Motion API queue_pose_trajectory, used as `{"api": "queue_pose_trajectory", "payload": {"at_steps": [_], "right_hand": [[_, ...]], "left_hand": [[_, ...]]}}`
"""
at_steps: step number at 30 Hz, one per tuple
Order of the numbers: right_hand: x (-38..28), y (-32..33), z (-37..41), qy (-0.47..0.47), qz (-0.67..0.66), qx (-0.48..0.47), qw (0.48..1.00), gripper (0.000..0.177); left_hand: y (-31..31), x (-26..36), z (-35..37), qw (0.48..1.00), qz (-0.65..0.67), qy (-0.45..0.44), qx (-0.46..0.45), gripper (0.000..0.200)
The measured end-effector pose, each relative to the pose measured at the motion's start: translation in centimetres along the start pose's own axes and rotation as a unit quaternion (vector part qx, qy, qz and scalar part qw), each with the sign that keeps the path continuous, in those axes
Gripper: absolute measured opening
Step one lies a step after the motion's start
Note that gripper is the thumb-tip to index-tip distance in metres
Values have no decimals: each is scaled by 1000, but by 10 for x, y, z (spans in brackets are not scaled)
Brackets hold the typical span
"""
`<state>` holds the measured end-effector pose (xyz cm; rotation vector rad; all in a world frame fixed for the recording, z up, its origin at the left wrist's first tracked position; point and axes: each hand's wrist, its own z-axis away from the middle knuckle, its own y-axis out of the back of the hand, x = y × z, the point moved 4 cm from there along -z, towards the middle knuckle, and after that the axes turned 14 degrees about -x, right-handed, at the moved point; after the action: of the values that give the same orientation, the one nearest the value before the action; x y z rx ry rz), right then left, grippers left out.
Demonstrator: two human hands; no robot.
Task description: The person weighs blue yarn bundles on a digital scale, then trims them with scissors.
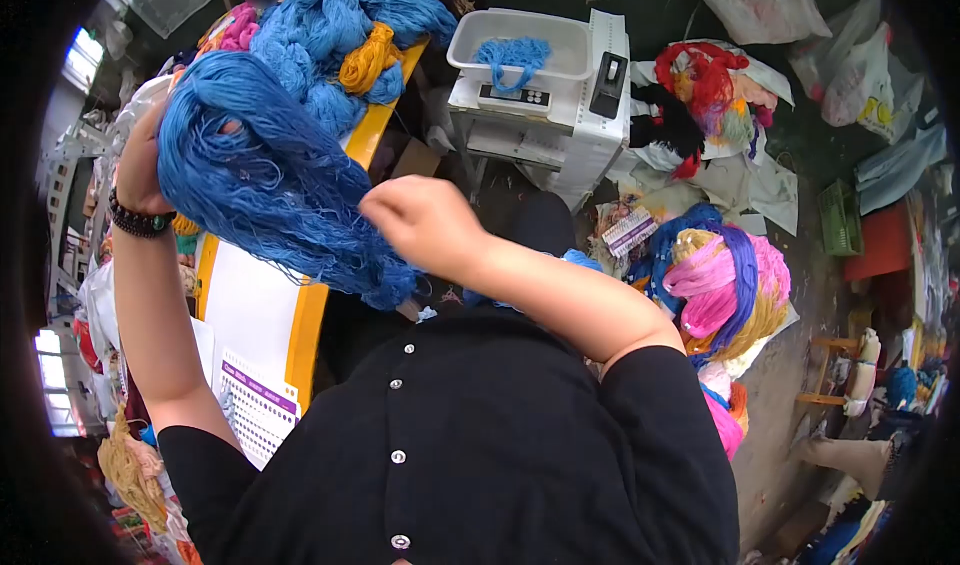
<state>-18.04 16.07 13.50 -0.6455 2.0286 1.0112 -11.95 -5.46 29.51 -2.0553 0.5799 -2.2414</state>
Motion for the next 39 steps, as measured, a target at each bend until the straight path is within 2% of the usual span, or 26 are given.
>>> {"api": "queue_pose_trajectory", "payload": {"at_steps": [3, 4, 6, 7, 9, 11, 14, 17, 19, 21, 23, 24, 28, 29, 31, 32, 34, 36, 37, 39], "right_hand": [[-16, -29, -16, 57, -8, -35, 998, 15], [-17, -39, -22, 35, -26, -53, 998, 15], [-13, -62, -33, -18, -79, -126, 989, 18], [-15, -70, -37, -47, -113, -157, 980, 21], [-16, -74, -40, -97, -105, -184, 973, 23], [-27, -64, -31, -2, -24, -100, 995, 23], [-40, -33, -12, 94, 12, 46, 994, 20], [-27, -26, -15, 45, 19, 91, 995, 23], [-30, -23, -18, 54, 59, 90, 993, 20], [-26, -26, -20, 44, 72, 75, 994, 17], [-27, -27, -21, 83, 63, 103, 989, 15], [-25, -26, -20, 52, 47, 79, 994, 13], [-18, -24, -18, 48, -21, 50, 997, 9], [-15, -23, -17, 24, -73, 36, 996, 9], [-15, -17, -15, -57, -160, -8, 985, 9], [-11, -15, -14, -62, -192, -12, 979, 9], [-2, -14, -14, -65, -271, -19, 960, 9], [2, -13, -16, -56, -320, -17, 946, 9], [3, -13, -17, -47, -368, -15, 929, 9], [1, -9, -17, -63, -365, -36, 928, 10]], "left_hand": [[-2, 0, 5, 998, -50, -31, -29, 42], [-4, 0, 9, 998, -58, -30, 3, 42], [1, 5, 16, 998, -47, -36, -37, 43], [-4, 5, 19, 997, -53, -41, -25, 43], [-3, 7, 27, 997, -67, -47, -6, 43], [-3, 9, 34, 995, -81, -55, 16, 43], [-7, 8, 40, 997, 5, -73, 24, 45], [-7, 6, 43, 997, 20, -64, 26, 46], [-3, 4, 43, 998, 15, -56, 16, 47], [-10, 5, 39, 996, -22, -78, -35, 43], [-14, 4, 36, 996, -20, -71, -43, 43], [-14, 3, 37, 997, -19, -70, -30, 43], [-1, 6, 42, 998, -16, -51, -27, 44], [-2, 5, 42, 997, 19, -64, 34, 45], [4, 8, 44, 996, 9, -53, 66, 45], [10, 9, 46, 994, -1, -42, 96, 45], [22, 9, 50, 995, -7, -49, 89, 45], [20, 10, 49, 998, -13, -64, 20, 45], [25, 10, 50, 998, 0, -57, 41, 45], [25, 9, 48, 997, 7, -63, 32, 45]]}}
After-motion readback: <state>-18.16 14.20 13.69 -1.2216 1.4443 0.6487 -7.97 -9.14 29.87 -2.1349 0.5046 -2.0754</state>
